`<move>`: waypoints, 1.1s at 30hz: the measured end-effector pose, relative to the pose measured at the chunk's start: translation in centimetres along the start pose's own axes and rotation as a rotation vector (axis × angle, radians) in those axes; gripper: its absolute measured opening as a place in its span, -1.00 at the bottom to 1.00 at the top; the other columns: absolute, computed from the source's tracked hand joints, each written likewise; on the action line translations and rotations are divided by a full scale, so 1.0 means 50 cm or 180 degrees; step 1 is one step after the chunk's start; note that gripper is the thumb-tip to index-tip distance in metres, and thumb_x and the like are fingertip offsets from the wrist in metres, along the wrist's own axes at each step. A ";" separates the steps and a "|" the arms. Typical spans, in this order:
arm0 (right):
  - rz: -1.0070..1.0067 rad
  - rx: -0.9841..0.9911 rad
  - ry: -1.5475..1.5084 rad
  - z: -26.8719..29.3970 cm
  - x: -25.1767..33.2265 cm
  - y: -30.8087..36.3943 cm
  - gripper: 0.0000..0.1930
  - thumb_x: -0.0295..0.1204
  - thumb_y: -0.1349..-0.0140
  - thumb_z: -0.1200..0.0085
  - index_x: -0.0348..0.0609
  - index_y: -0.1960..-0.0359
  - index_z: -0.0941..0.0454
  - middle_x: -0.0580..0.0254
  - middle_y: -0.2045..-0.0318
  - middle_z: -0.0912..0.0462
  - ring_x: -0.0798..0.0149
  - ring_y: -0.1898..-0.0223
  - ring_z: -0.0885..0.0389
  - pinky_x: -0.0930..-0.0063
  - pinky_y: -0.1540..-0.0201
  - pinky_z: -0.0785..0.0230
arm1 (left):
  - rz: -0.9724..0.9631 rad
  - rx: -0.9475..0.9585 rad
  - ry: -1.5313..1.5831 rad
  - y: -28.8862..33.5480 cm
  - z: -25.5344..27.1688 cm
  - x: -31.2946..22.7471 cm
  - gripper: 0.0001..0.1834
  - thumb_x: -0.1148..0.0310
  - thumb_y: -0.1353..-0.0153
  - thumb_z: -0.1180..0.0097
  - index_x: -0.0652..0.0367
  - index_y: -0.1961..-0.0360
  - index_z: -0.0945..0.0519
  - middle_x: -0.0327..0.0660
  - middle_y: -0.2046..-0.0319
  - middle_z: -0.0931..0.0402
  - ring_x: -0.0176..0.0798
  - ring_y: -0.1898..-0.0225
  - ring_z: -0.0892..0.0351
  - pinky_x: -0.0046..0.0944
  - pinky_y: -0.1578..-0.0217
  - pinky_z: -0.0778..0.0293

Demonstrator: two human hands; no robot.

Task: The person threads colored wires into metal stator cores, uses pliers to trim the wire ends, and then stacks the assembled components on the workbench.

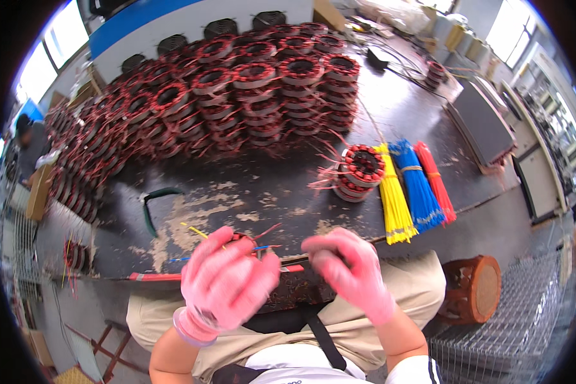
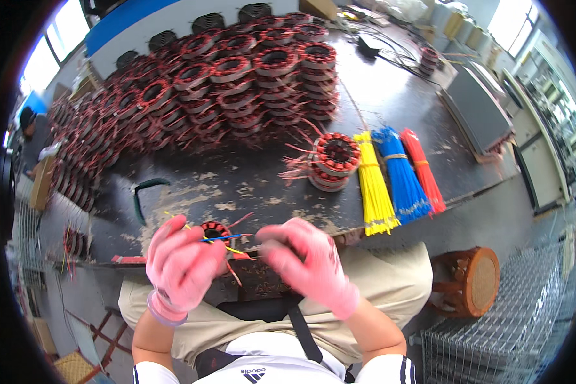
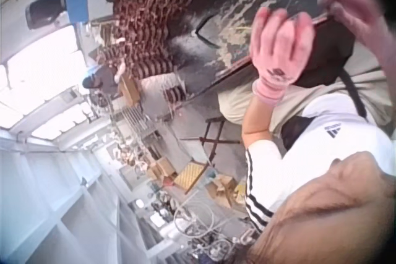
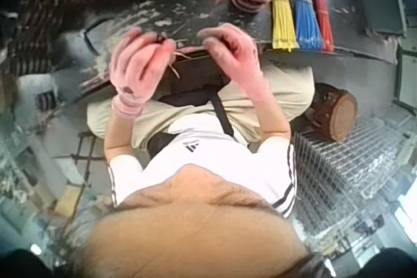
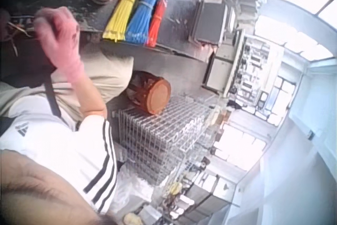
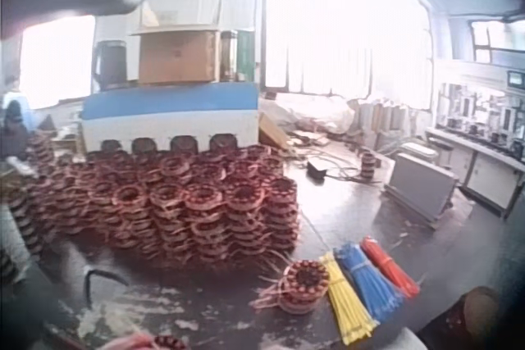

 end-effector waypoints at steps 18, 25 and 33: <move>-0.0467 0.0358 0.0572 -0.166 -0.156 -0.074 -0.82 -0.41 -0.24 -0.21 -0.13 0.16 -0.71 0.20 0.33 -0.70 0.18 0.36 -0.69 0.34 0.26 -0.52 | 0.2676 0.0818 0.1554 0.203 -0.188 0.102 -0.86 0.55 -0.30 -0.14 0.21 0.13 -0.53 -0.08 0.09 -0.46 0.02 0.23 -0.64 -0.11 0.27 -0.57; 0.0570 0.0103 0.1087 -0.143 -0.117 -0.065 -0.83 -0.55 -0.13 -0.28 -0.13 0.23 -0.66 0.16 0.22 -0.69 0.04 0.21 -0.67 0.28 0.20 -0.52 | 0.1932 0.1255 0.1505 0.197 -0.186 0.106 -0.83 0.57 -0.20 -0.16 0.20 0.17 -0.57 -0.10 0.11 -0.49 0.03 0.18 -0.61 -0.08 0.20 -0.57; -0.0406 0.0654 0.0243 -0.151 -0.143 -0.086 -0.83 -0.53 -0.28 -0.15 -0.18 0.11 -0.62 0.08 0.20 -0.70 0.05 0.12 -0.69 0.30 0.10 -0.53 | 0.1947 0.1482 0.1550 0.172 -0.176 0.104 -0.87 0.52 -0.25 -0.18 0.22 0.17 -0.57 -0.09 0.13 -0.51 0.07 0.15 -0.60 -0.05 0.17 -0.55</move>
Point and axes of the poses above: each hand's wrist, its own y-axis away from the middle knuckle, its own z-axis out of the back of the hand, x = y × z, the point moved 5 cm from there along -y, towards the middle knuckle
